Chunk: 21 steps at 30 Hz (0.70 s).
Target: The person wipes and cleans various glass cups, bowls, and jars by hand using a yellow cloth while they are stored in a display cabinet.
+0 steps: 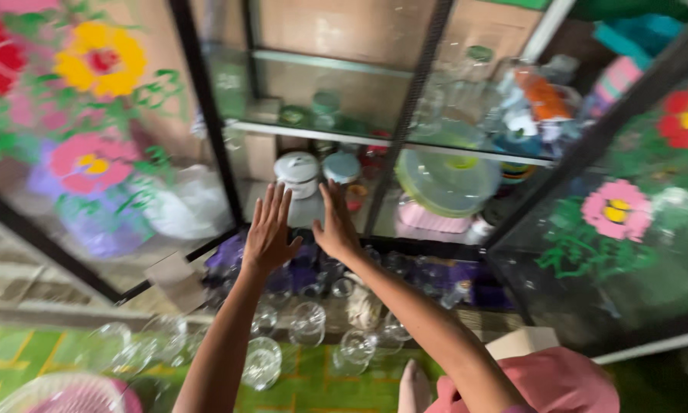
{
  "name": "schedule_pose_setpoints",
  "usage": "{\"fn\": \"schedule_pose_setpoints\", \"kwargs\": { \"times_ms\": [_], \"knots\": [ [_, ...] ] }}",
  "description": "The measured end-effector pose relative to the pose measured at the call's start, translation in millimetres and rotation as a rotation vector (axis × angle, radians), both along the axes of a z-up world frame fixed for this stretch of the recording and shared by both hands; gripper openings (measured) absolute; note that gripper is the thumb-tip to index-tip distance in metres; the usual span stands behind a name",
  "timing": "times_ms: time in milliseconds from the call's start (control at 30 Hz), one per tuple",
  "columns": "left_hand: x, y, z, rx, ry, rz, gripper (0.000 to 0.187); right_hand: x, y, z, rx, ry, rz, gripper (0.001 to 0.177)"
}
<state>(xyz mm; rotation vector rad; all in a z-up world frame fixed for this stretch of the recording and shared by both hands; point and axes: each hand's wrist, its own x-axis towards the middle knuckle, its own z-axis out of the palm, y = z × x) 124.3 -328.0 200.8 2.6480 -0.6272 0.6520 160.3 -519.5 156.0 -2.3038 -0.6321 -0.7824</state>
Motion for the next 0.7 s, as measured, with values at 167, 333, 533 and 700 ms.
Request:
{"fn": "schedule_pose_setpoints", "kwargs": {
  "times_ms": [167, 333, 533, 700],
  "knots": [
    [30, -81, 28, -0.061, -0.067, -0.128, 0.112, 4, -82, 42, 0.005, -0.051, -0.176, 0.088],
    [46, -158, 59, -0.178, -0.213, -0.273, 0.1, -7, -145, 83, 0.064, -0.055, -0.267, 0.082],
    [61, -230, 92, -0.221, -0.243, -0.379, 0.096, 0, -203, 142, 0.087, -0.147, -0.321, 0.083],
    [89, -280, 112, -0.2, -0.268, -0.333, 0.091, 31, -237, 177, 0.112, -0.134, -0.302, 0.083]
  ]
}}
